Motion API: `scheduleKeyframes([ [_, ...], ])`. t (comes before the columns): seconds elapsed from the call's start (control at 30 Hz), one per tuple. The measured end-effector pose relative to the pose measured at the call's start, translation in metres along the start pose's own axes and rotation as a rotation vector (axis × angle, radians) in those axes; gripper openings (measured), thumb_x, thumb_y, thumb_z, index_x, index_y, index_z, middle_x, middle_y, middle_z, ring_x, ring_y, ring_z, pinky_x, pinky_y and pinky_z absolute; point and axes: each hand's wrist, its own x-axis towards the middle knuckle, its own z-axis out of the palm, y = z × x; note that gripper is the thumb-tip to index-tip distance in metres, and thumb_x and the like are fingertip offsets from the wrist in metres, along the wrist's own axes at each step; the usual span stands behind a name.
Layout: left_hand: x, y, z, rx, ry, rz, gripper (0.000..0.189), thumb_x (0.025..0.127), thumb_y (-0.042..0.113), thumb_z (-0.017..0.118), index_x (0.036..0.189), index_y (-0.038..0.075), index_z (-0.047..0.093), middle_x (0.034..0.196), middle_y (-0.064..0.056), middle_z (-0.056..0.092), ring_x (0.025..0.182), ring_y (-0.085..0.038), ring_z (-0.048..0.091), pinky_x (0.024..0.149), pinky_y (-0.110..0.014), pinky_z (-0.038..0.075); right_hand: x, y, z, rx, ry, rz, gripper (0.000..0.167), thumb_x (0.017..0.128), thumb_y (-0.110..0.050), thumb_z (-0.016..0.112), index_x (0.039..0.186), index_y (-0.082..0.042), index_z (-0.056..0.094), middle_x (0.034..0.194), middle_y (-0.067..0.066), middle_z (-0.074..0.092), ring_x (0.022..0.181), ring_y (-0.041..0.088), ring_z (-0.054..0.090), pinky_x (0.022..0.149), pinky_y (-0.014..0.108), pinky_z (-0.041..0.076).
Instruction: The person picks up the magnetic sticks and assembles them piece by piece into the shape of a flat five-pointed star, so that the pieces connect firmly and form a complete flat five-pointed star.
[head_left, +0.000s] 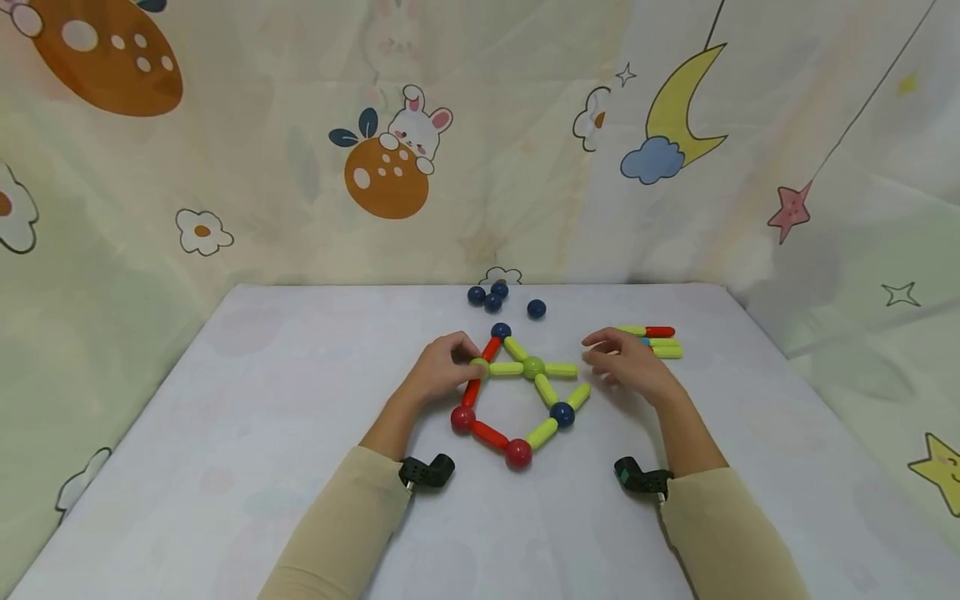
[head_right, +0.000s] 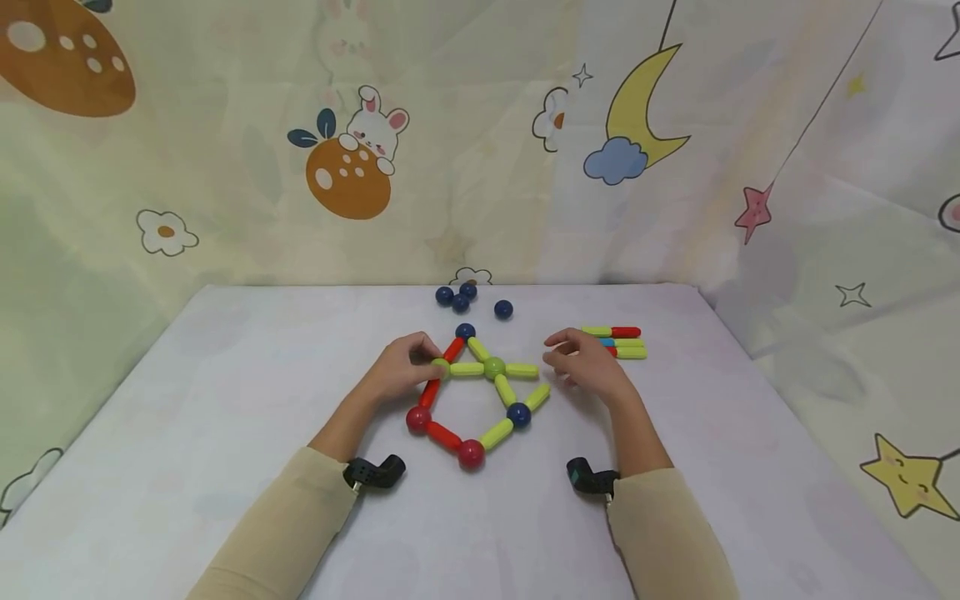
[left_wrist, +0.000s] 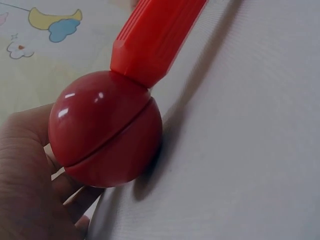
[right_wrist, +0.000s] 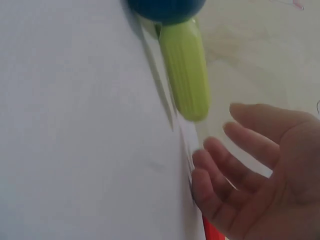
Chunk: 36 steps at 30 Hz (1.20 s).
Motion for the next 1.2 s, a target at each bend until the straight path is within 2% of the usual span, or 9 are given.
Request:
scheduleKeyframes([
  [0.2,-0.002,0.001,0.0,0.005,0.006,0.004,0.017,0.088,0.024,0.074,0.102,0.016,0.07,0.107,-0.002,0.069,0.103,-0.022,0.059,0.096,-0.04,0.051,0.022,-0.016,0.007,-0.048,0.074,-0.002,0.054,0.102,-0.031,0.063,0.149,-0.01,0.048,0.142,0.022,0.055,0.116,0.035,0.059,0.095,0.042,0.057],
  [0.4,-0.003,-0.001,-0.001,0.0,0.01,0.014,0.018,0.088,0.025,0.075,0.104,0.016,0.071,0.108,-0.003,0.07,0.104,-0.022,0.059,0.097,-0.041,0.052,0.043,-0.039,0.015,-0.056,0.068,0.035,0.06,0.102,-0.031,0.063,0.154,-0.01,0.043,0.149,0.023,0.05,0.128,0.039,0.054,0.106,0.051,0.051],
  [0.63,-0.003,-0.003,-0.002,-0.008,0.005,0.033,0.018,0.088,0.024,0.075,0.104,0.016,0.071,0.108,-0.001,0.07,0.104,-0.021,0.06,0.097,-0.04,0.052,0.066,-0.059,0.025,-0.028,0.059,0.059,0.06,0.101,-0.03,0.063,0.154,-0.009,0.043,0.154,0.023,0.047,0.133,0.04,0.052,0.105,0.051,0.051],
  [0.83,-0.001,-0.002,0.001,-0.011,0.006,0.038,0.017,0.088,0.025,0.076,0.102,0.017,0.071,0.108,0.0,0.069,0.105,-0.021,0.059,0.097,-0.04,0.051,0.084,-0.06,0.034,0.017,0.069,0.072,0.063,0.1,-0.026,0.064,0.156,-0.01,0.04,0.154,0.025,0.045,0.13,0.04,0.053,0.103,0.05,0.052],
  [0.93,-0.001,-0.002,0.002,-0.008,0.007,0.034,0.016,0.088,0.026,0.076,0.101,0.018,0.071,0.107,0.0,0.069,0.105,-0.021,0.058,0.097,-0.04,0.05,0.094,-0.058,0.037,-0.042,0.085,0.065,0.064,0.1,-0.025,0.064,0.158,-0.013,0.039,0.154,0.025,0.045,0.128,0.04,0.054,0.101,0.049,0.052],
  [1.03,0.0,-0.003,0.001,-0.004,0.009,0.032,0.016,0.087,0.025,0.076,0.101,0.018,0.071,0.106,0.0,0.069,0.104,-0.021,0.058,0.096,-0.039,0.051,0.1,-0.058,0.041,-0.137,0.091,0.053,0.059,0.101,-0.025,0.061,0.157,-0.014,0.043,0.152,0.025,0.047,0.13,0.042,0.053,0.105,0.051,0.049],
  [1.2,-0.002,-0.005,0.0,0.004,0.017,0.021,0.017,0.087,0.025,0.076,0.102,0.018,0.071,0.106,0.0,0.069,0.103,-0.021,0.059,0.095,-0.039,0.051,0.097,-0.065,0.047,-0.198,0.097,0.027,0.048,0.1,-0.02,0.062,0.146,-0.01,0.055,0.148,0.024,0.052,0.133,0.042,0.052,0.111,0.053,0.044],
])
